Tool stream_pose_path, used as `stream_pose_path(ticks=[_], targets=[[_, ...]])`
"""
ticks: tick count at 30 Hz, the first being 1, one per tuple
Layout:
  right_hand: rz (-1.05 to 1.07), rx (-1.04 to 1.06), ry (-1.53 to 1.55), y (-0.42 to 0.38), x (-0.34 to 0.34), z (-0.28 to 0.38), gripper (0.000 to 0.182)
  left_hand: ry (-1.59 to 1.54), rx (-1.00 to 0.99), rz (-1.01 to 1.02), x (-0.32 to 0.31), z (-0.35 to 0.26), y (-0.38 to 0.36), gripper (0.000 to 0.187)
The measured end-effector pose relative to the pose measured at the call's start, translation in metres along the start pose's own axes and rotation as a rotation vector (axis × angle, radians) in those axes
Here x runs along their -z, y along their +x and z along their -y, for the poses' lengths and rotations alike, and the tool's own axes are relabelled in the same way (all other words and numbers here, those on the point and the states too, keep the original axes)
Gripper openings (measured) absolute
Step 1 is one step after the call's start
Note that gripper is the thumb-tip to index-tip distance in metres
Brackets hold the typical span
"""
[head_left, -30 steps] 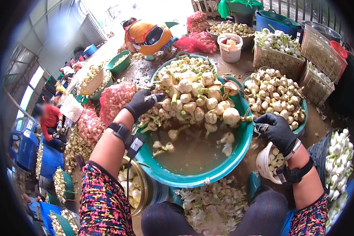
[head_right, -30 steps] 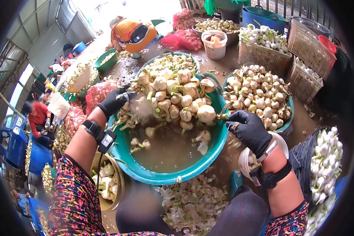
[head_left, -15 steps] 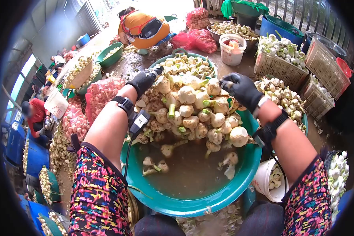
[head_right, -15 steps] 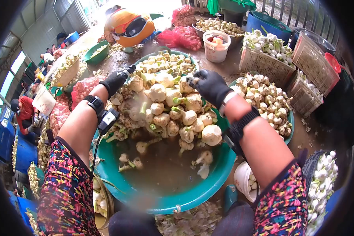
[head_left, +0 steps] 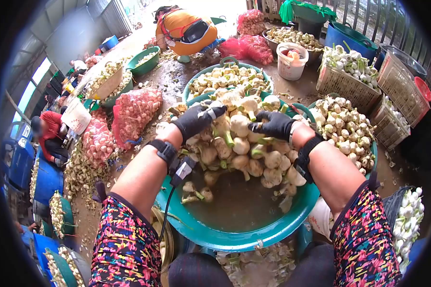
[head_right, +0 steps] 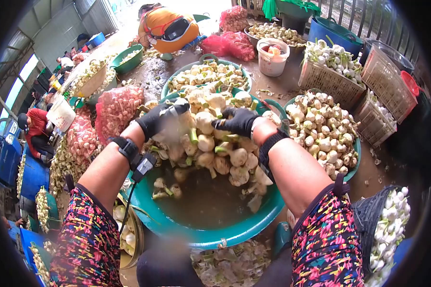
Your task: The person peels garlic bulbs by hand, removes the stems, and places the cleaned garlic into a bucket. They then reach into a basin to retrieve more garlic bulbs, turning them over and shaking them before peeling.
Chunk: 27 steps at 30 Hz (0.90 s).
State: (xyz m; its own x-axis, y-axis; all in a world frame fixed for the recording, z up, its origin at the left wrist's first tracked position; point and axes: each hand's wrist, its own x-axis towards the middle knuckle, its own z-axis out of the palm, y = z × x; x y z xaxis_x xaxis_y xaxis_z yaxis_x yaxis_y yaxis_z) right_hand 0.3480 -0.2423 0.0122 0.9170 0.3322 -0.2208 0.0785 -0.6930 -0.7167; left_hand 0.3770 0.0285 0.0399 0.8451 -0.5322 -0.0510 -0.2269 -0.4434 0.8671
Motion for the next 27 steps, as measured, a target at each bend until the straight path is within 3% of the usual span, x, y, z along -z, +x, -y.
stream_pose_path(ticks=[1, 2, 3, 5, 6, 7, 9, 10, 11, 13, 14, 15, 17, 19, 21, 22, 24, 27], targets=[[-0.007, 0.016, 0.049, -0.006, -0.009, -0.007, 0.085, -0.059, 0.028, 0.017, -0.007, -0.004, -0.010, 0.037], [-0.044, 0.014, 0.127, -0.008, -0.020, -0.017, 0.083, 0.273, 0.007, 0.003, -0.012, -0.008, -0.022, 0.031], [-0.084, -0.009, 0.030, -0.019, -0.022, -0.010, 0.081, 0.484, -0.289, -0.037, -0.020, 0.018, -0.021, 0.030], [-0.086, 0.009, -0.106, -0.036, -0.025, -0.003, 0.077, 0.313, -0.125, -0.074, -0.037, 0.001, -0.038, 0.041], [0.000, 0.014, -0.231, -0.047, -0.023, 0.007, 0.073, 0.187, -0.039, -0.014, -0.046, -0.031, -0.051, 0.043], [0.013, 0.049, -0.245, -0.057, -0.028, 0.009, 0.072, 0.228, -0.061, 0.084, -0.052, -0.034, -0.057, 0.048], [0.017, 0.086, -0.400, -0.079, -0.030, 0.019, 0.068, 0.125, 0.120, 0.123, -0.067, -0.043, -0.082, 0.053], [0.045, 0.130, -0.331, -0.087, -0.023, 0.023, 0.064, 0.298, -0.090, 0.116, -0.066, -0.043, -0.084, 0.050], [0.103, 0.093, -0.252, -0.092, -0.013, 0.027, 0.057, 0.254, -0.183, 0.198, -0.056, -0.044, -0.083, 0.044], [0.167, 0.095, -0.022, -0.090, 0.002, 0.024, 0.052, 0.205, -0.141, 0.176, -0.033, -0.054, -0.076, 0.038], [0.144, 0.110, 0.107, -0.085, 0.010, 0.022, 0.046, 0.055, -0.011, 0.182, -0.019, -0.063, -0.068, 0.036], [0.053, 0.119, 0.032, -0.083, 0.021, 0.026, 0.044, -0.020, -0.049, 0.128, -0.009, -0.064, -0.058, 0.036], [-0.171, 0.138, -0.146, -0.071, 0.035, 0.025, 0.043, 0.130, 0.075, -0.001, 0.009, -0.070, -0.026, 0.034], [-0.284, 0.053, -0.176, -0.058, 0.046, 0.017, 0.051, 0.354, -0.090, -0.089, 0.019, -0.069, 0.003, 0.043], [-0.210, -0.027, -0.102, -0.048, 0.057, 0.008, 0.058, 0.214, -0.088, -0.065, 0.015, -0.066, 0.028, 0.047], [-0.210, -0.032, -0.105, -0.040, 0.056, -0.001, 0.058, 0.334, -0.136, -0.092, 0.018, -0.050, 0.044, 0.049], [-0.244, 0.030, -0.163, -0.020, 0.052, -0.024, 0.065, 0.369, -0.072, -0.103, 0.023, -0.002, 0.086, 0.050], [-0.224, 0.122, -0.148, 0.009, 0.044, -0.038, 0.078, 0.446, -0.008, -0.033, 0.016, 0.013, 0.106, 0.050]])
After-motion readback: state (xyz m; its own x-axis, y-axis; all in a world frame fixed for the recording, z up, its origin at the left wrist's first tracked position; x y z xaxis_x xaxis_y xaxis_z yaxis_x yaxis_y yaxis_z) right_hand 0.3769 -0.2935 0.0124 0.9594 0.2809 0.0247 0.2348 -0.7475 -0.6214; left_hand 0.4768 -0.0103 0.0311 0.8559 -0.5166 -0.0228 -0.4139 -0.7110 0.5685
